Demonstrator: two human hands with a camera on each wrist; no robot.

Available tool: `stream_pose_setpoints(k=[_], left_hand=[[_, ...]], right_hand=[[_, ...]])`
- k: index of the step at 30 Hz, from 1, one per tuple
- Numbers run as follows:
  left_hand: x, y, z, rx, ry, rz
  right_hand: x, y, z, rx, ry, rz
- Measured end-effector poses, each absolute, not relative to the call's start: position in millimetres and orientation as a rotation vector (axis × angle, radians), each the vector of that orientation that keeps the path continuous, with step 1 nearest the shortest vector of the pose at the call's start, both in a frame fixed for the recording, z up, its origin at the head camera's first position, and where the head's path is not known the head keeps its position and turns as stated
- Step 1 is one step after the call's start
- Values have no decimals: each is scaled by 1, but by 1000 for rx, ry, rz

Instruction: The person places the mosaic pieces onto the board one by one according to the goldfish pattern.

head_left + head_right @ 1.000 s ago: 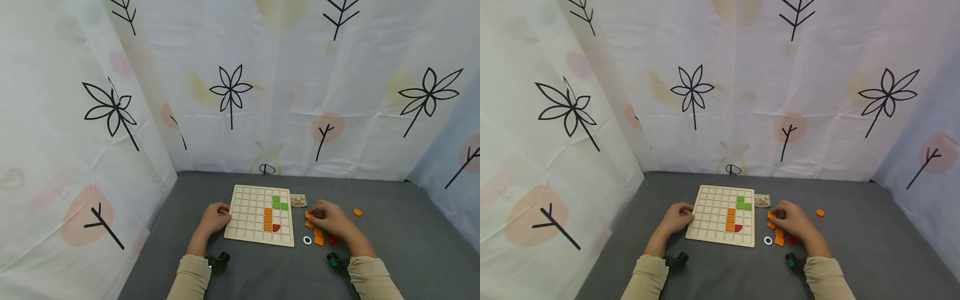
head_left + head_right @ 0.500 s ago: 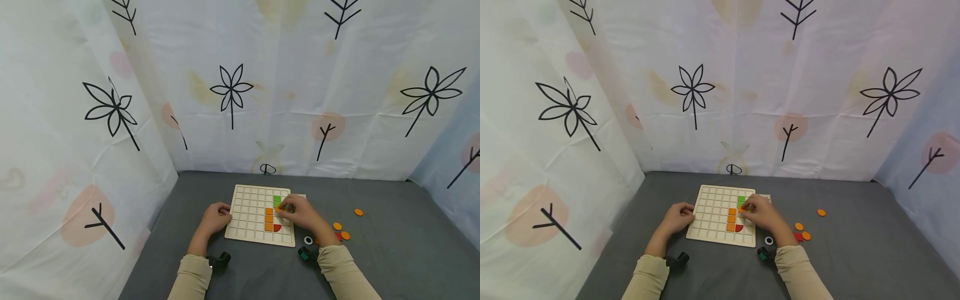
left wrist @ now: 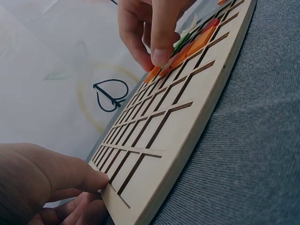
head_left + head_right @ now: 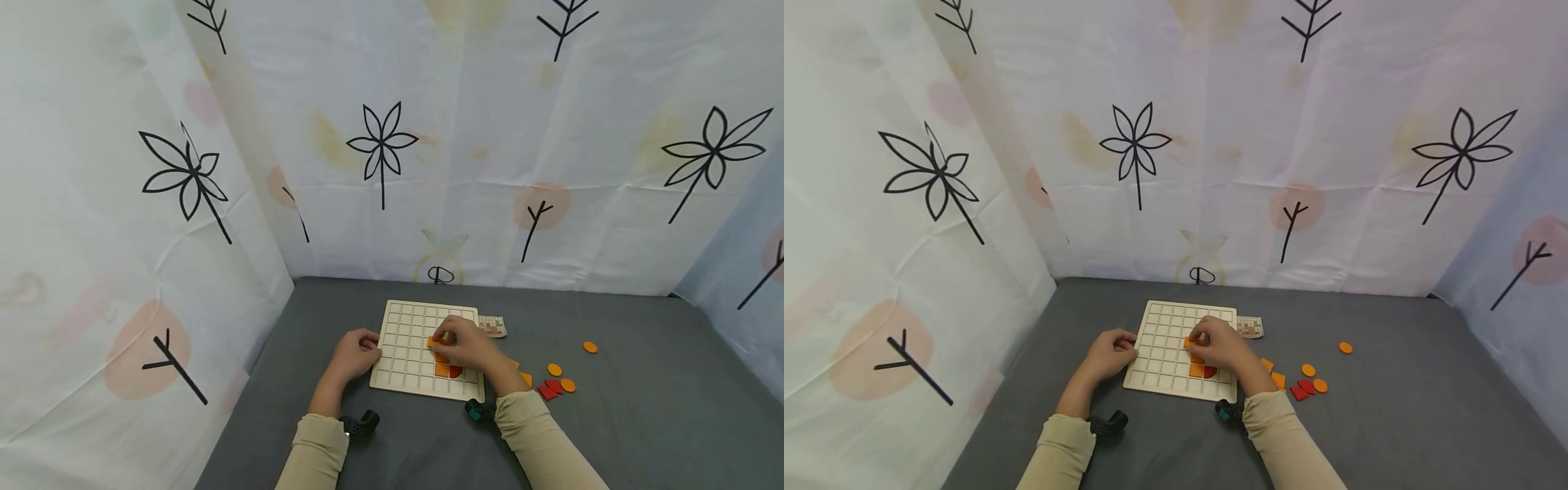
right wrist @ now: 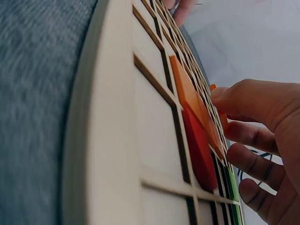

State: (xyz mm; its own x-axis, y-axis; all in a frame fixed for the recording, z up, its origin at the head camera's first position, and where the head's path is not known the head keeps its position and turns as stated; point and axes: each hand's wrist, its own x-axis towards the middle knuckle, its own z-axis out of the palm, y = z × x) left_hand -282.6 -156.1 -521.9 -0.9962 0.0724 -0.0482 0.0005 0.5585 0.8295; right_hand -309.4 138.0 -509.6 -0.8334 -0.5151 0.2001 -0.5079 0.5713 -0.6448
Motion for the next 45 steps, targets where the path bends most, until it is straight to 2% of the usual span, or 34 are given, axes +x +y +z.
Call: stream_pose_setpoints(k=[24, 32, 45], left_hand=[[-285, -153, -526, 88, 2707, 1449], [-286, -154, -526, 78, 2693, 1457], [-288, -158, -528, 79, 2704, 1447]], right_hand=[[-311, 130, -508, -860, 2806, -1022], [-309, 160, -504, -855, 2863, -1017], [-280, 220, -498, -762, 2935, -971]])
